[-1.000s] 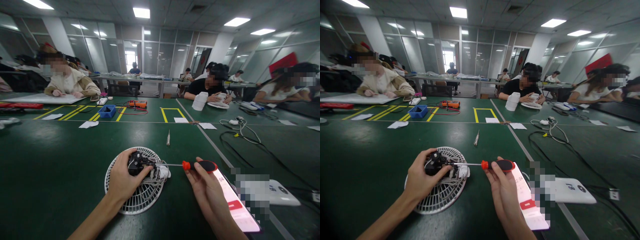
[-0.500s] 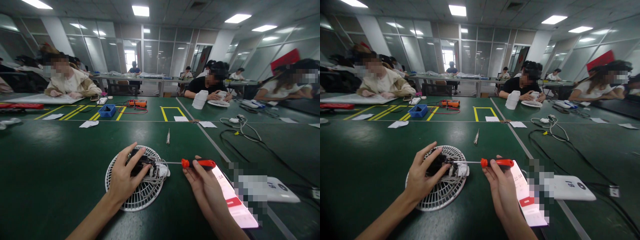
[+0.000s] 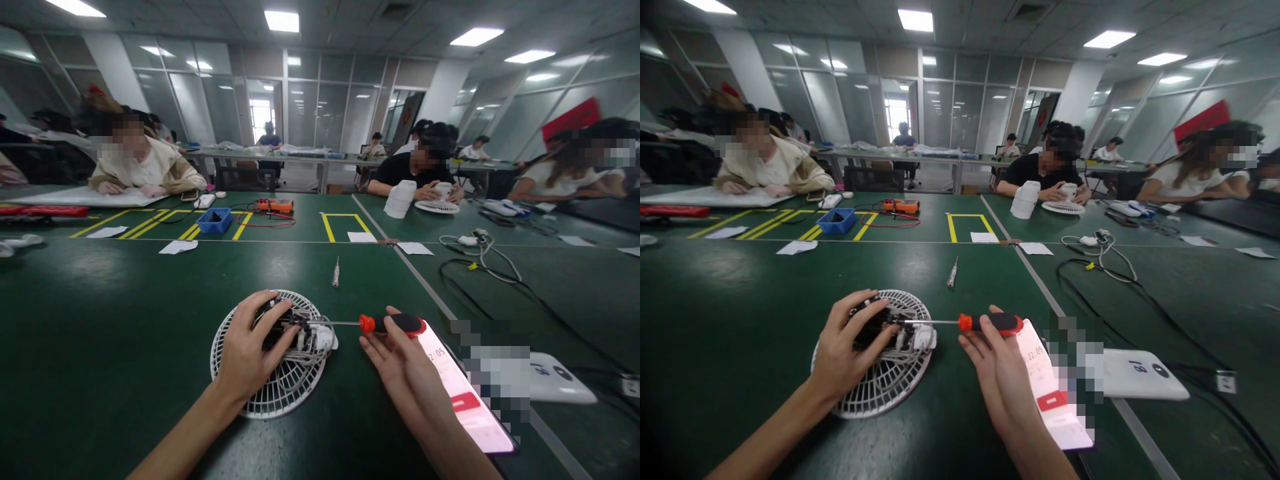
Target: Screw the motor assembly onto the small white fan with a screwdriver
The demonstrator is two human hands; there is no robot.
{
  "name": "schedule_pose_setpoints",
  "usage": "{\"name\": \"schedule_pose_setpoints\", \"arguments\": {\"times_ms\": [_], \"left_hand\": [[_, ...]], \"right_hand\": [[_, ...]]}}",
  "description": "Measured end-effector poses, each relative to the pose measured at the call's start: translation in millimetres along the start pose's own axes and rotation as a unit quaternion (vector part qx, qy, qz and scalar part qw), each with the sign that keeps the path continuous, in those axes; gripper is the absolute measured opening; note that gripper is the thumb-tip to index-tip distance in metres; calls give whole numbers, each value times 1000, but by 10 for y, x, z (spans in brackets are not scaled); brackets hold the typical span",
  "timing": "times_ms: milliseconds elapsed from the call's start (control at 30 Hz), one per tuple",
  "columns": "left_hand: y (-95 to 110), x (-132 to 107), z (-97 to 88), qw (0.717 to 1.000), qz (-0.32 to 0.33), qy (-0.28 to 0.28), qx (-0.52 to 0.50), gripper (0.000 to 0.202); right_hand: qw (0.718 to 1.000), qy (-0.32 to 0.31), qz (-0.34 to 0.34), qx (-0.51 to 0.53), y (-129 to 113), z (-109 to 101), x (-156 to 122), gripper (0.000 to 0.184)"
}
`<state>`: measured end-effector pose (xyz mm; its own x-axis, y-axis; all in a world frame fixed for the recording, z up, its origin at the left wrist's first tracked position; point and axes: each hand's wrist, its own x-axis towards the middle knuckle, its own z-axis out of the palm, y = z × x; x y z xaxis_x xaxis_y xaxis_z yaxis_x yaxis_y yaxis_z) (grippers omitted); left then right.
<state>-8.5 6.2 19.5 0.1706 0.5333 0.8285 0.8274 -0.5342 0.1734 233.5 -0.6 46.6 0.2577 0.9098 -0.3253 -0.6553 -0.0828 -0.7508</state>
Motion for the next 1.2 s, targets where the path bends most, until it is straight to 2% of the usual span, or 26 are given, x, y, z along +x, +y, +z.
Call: {"name": "schedule_pose_setpoints", "arguments": {"times_ms": [233, 500, 633, 800, 1000, 1200], "left_hand": [[3, 47, -24, 999, -2, -37, 7, 34], [-17, 42, -12, 999, -1, -50, -2, 36], [-16, 50, -33, 998, -4, -69, -2, 37], [-8, 74, -45, 998, 3, -60, -3, 42], [-1, 94, -44, 998, 1, -58, -12, 40], [-2, 89, -63, 998, -5, -66, -22, 41]], "right_hand": [[1000, 1, -15, 5, -8, -18, 11, 58], [999, 8, -26, -18, -12, -3, -3, 62], [999, 19, -31, -9, -35, 6, 12, 58], [1000, 27, -10, 13, -57, 17, 2, 48], [999, 25, -39, -10, -39, -3, -1, 55], [998, 6, -65, -2, -40, -36, 9, 41]]}}
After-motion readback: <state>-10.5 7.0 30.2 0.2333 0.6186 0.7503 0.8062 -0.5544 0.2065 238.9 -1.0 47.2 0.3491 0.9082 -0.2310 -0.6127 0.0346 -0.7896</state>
